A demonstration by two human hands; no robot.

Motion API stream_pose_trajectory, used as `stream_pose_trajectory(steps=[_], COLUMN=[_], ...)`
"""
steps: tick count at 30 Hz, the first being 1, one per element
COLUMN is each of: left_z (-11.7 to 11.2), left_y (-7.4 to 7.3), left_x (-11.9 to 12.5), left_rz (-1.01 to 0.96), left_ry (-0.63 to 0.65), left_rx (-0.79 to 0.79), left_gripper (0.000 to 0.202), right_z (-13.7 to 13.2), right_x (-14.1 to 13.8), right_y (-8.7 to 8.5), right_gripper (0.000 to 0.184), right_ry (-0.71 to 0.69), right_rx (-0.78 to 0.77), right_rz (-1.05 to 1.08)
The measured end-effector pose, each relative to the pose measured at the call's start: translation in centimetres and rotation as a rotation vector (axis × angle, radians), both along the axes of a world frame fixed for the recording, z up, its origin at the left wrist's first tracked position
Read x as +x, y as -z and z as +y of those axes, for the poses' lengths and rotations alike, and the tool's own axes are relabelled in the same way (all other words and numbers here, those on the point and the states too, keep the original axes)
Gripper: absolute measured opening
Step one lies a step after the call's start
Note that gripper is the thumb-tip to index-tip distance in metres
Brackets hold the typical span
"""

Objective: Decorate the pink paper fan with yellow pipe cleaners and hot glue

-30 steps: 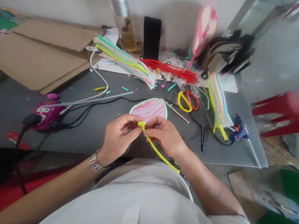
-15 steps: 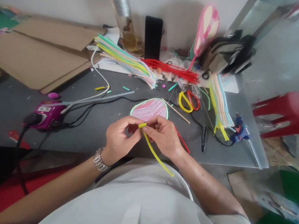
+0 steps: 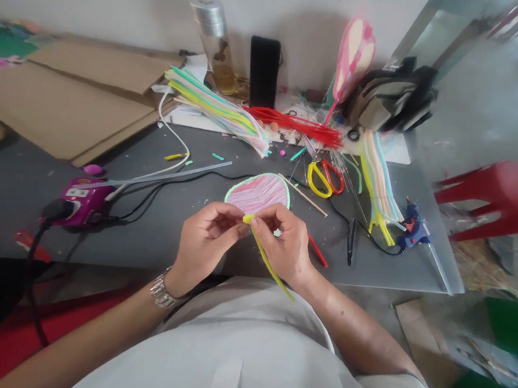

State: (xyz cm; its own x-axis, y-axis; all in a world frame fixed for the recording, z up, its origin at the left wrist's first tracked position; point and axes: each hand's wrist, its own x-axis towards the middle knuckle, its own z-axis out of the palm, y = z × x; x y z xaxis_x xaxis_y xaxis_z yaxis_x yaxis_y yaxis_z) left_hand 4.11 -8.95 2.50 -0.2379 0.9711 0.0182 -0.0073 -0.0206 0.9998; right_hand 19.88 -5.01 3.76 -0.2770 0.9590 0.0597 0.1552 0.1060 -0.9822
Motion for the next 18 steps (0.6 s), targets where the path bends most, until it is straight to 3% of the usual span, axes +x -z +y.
stream_pose_trajectory(steps=[4, 8, 18], left_z=[-0.2, -0.1, -0.3], left_y=[-0.8, -1.1, -1.6], left_x=[0.0, 0.0, -0.1], left_rz=[-0.321, -0.449, -0.641], left_ry=[0.116, 0.126, 0.205], left_rx=[-0.118, -0.155, -0.288], left_gripper=[0.021, 0.02, 0.023], right_z=[-0.7, -1.2, -1.3], right_x=[0.3, 0.5, -0.2], right_y=[-0.1, 0.0, -0.1], right_gripper=[0.013, 0.007, 0.027], right_ry=[0.035, -0.001, -0.025], right_rx=[0.172, 0.23, -0.202], right_rz=[-0.051, -0.026, 0.316])
